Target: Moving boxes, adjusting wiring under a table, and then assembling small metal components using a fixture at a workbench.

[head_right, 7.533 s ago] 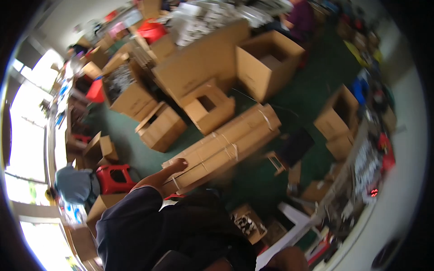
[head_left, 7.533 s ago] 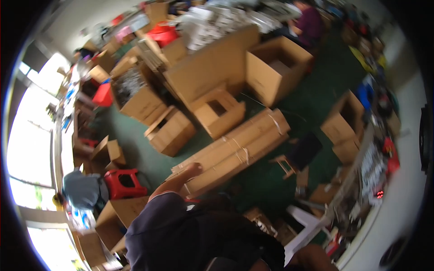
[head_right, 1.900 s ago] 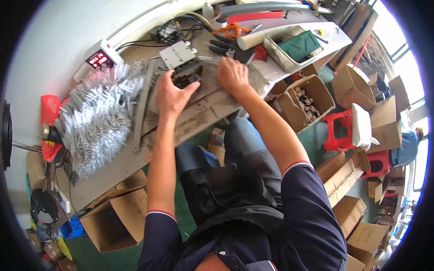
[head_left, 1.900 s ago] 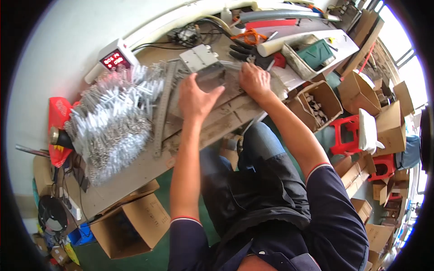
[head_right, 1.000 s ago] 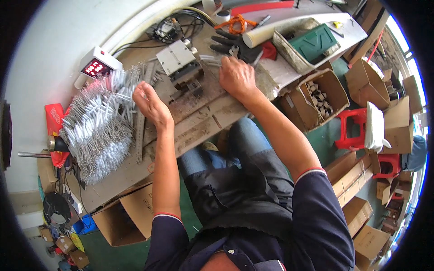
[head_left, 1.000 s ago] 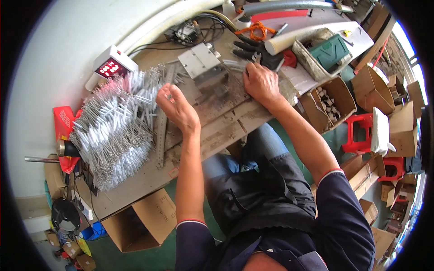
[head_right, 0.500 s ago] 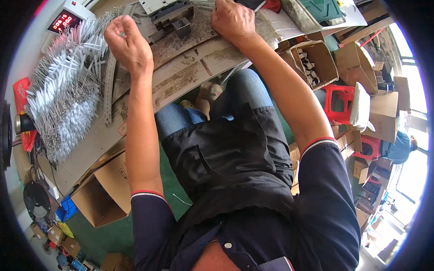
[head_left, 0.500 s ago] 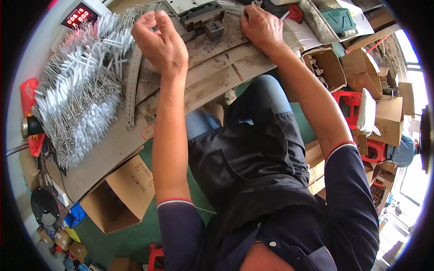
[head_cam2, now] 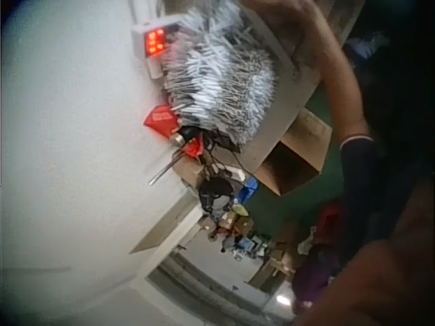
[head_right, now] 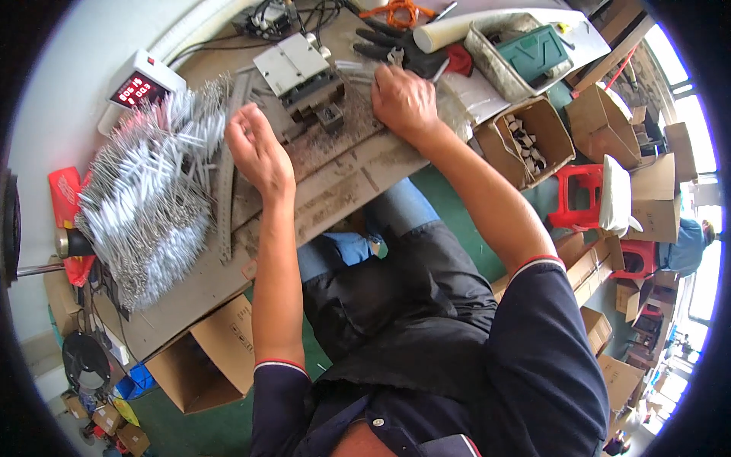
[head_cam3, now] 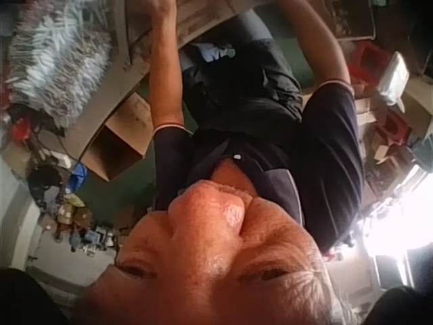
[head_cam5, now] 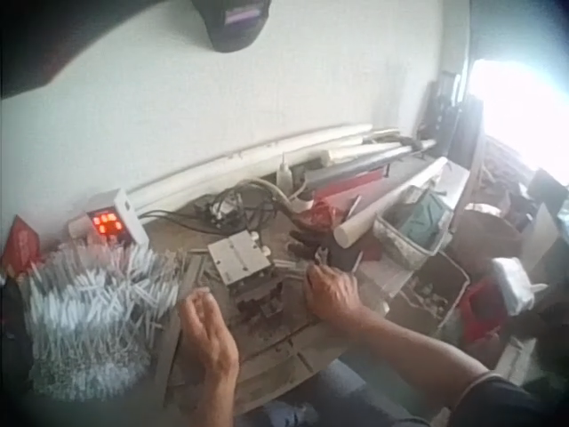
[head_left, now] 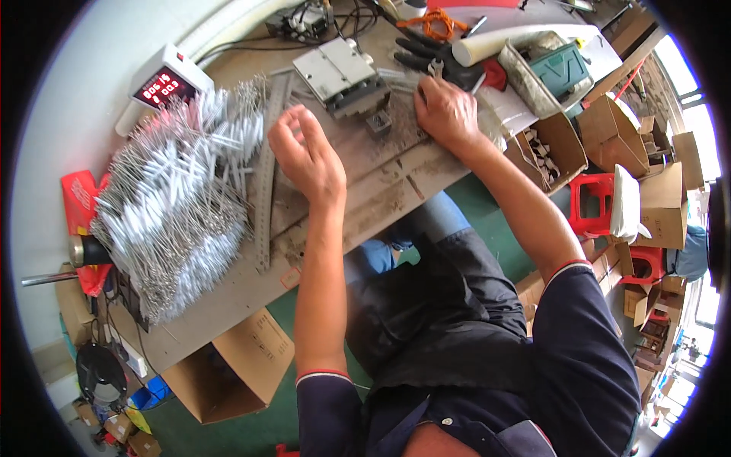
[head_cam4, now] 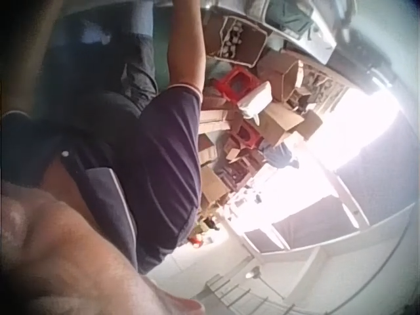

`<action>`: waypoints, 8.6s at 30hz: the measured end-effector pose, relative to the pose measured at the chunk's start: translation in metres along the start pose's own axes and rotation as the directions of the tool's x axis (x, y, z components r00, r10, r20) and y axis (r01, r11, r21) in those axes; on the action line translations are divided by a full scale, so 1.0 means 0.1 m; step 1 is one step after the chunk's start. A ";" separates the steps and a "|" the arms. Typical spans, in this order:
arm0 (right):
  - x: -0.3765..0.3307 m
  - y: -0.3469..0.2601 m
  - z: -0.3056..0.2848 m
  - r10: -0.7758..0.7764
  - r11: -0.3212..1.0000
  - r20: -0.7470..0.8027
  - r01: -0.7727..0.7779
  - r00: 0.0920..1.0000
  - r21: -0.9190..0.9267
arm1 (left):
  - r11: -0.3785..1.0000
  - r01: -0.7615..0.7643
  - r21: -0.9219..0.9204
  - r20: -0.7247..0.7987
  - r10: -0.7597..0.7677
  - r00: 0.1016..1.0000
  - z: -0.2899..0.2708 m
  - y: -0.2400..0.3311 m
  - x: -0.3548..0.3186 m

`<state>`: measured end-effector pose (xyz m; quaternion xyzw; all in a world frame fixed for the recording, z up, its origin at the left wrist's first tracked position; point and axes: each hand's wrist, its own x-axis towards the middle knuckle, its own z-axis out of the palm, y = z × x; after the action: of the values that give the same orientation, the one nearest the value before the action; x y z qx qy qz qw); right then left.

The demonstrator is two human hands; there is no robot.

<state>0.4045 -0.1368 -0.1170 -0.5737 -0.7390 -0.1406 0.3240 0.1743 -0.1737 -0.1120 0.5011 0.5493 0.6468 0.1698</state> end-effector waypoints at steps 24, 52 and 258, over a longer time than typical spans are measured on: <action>0.32 -0.08 -0.19 -0.134 0.624 0.436 -0.266 0.890 0.735 | 0.909 -0.239 0.342 0.452 0.064 0.890 0.01 0.26 0.00; 0.34 -0.07 -0.17 -0.196 0.671 0.325 -0.116 0.925 0.733 | 0.905 -0.267 0.333 0.441 0.101 0.892 0.04 0.33 0.05; 0.70 0.06 -0.39 -0.021 0.827 0.235 -0.115 0.972 0.550 | 0.811 -0.448 0.376 0.506 0.225 0.833 -0.10 0.28 0.46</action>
<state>0.4135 -0.1046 -0.0436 -0.4840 -0.7657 0.1579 0.3931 0.1553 -0.1532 -0.0649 0.7508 0.5387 0.3802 0.0388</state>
